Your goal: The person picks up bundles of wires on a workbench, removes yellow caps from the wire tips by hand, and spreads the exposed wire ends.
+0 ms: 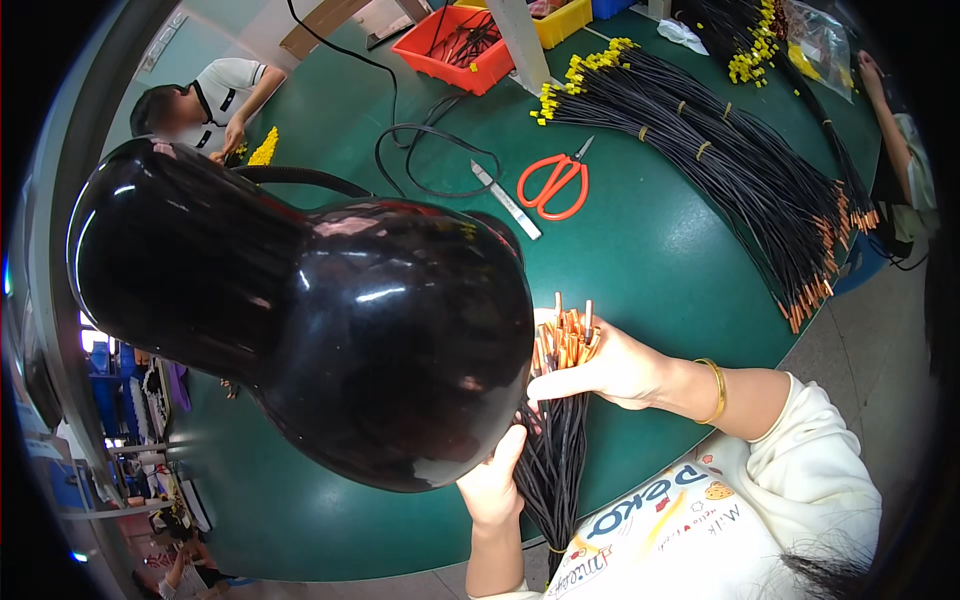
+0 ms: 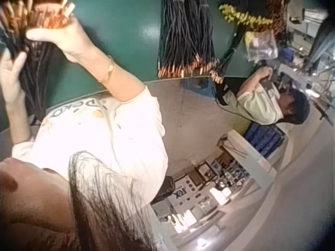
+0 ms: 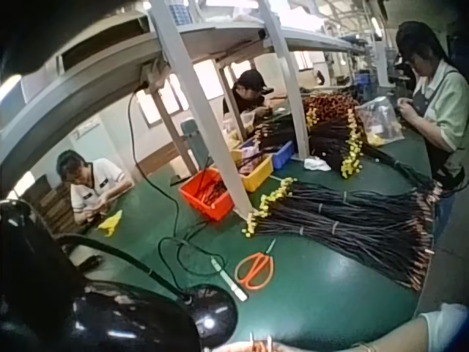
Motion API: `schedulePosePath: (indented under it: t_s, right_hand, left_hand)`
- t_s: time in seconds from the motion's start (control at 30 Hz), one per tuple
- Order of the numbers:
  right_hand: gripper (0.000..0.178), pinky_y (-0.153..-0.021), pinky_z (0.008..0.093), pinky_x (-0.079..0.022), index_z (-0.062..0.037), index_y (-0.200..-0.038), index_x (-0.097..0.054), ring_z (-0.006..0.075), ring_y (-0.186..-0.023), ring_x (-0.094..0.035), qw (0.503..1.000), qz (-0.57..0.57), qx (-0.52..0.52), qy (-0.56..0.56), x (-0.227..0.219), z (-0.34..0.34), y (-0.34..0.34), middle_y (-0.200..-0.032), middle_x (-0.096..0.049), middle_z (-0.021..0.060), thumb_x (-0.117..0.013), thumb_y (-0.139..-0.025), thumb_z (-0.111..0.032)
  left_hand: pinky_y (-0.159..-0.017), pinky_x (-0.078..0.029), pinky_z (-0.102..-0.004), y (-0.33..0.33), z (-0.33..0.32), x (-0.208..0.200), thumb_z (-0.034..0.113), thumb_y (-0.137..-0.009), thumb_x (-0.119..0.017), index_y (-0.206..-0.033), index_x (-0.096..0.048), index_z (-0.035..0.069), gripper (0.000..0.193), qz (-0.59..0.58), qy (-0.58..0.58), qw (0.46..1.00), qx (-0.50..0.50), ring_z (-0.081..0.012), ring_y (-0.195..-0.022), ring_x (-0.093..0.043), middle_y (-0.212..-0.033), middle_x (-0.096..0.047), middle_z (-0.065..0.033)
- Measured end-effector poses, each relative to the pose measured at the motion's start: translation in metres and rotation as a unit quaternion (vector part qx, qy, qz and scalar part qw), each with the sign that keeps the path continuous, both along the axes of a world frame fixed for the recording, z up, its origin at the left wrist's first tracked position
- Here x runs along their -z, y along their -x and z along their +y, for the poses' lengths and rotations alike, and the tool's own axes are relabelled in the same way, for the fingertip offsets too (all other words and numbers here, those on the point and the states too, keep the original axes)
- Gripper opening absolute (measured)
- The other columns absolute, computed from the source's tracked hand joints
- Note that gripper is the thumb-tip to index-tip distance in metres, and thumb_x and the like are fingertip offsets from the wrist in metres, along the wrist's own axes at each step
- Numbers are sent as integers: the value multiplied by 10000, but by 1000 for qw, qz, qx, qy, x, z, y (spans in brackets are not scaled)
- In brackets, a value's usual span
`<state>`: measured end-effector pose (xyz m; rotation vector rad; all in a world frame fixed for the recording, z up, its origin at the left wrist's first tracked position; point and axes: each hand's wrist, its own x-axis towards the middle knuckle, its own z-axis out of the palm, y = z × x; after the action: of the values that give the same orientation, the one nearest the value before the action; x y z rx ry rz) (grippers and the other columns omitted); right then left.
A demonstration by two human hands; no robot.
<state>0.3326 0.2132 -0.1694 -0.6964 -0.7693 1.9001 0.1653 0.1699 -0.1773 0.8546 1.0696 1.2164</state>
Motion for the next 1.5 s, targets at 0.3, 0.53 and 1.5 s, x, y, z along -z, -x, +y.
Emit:
schedulePosePath:
  t_s: [0.3, 0.53, 1.5]
  right_hand:
    - [247, -780, 233, -461, -10, -982, -555, 102, -852, -561, 999, 7, 39, 36, 11, -3, 4, -905, -598, 54, -621, -745, 8]
    - [286, -808, 241, -464, -12, -1031, -524, 116, -898, -560, 993, 97, 26, 67, 11, -3, 0, -976, -577, 60, -570, -755, 49]
    - [368, -834, 246, -419, -35, -1065, -467, 87, -914, -512, 998, 19, 47, -24, 9, -3, 5, -955, -529, 16, -626, -738, 22]
  left_hand:
    - [-768, -443, -251, -5, -3, 3, 17, -716, -640, -997, -518, -59, 315, 38, -31, 998, -25, -143, -803, -567, -911, -590, -101]
    - [-760, -457, -263, -1, 0, 4, 28, -735, -621, -1037, -489, -68, 343, 16, -15, 999, -27, -160, -814, -575, -941, -586, -116]
    - [-753, -442, -258, 1, -2, 4, -8, -757, -558, -960, -550, -68, 212, 7, -19, 998, -57, -153, -770, -582, -891, -608, -115]
